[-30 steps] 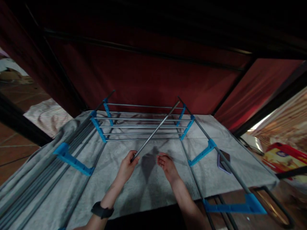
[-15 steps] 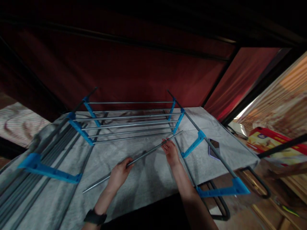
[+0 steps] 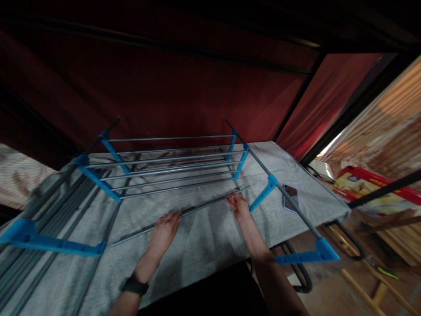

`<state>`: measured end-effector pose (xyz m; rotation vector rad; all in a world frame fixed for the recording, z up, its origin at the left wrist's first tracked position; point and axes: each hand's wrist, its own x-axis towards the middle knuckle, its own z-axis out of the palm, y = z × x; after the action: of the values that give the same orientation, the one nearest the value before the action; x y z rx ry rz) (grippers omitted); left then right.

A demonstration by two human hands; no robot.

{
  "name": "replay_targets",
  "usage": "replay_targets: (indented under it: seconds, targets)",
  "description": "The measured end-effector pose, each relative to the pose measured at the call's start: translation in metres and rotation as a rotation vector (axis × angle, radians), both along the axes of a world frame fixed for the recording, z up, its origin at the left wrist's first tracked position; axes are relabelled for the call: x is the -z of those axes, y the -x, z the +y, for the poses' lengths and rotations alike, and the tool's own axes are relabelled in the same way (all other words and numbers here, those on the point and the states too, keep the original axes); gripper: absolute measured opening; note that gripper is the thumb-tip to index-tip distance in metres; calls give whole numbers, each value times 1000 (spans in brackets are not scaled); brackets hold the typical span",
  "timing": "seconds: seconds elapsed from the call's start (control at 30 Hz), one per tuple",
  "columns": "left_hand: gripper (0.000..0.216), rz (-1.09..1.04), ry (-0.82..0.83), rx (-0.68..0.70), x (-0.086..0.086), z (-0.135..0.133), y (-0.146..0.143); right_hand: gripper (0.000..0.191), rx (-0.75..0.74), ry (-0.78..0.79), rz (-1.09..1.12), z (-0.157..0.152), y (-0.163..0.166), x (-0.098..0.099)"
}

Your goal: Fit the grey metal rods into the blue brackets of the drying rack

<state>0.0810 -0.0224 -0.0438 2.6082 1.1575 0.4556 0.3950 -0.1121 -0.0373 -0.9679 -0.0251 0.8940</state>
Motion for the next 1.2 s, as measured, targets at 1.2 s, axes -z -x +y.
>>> replay_targets:
  seconds: [1.2]
  targets:
    - [37, -1, 60, -54, 6, 29, 25, 37, 136, 116, -50, 5, 2, 31]
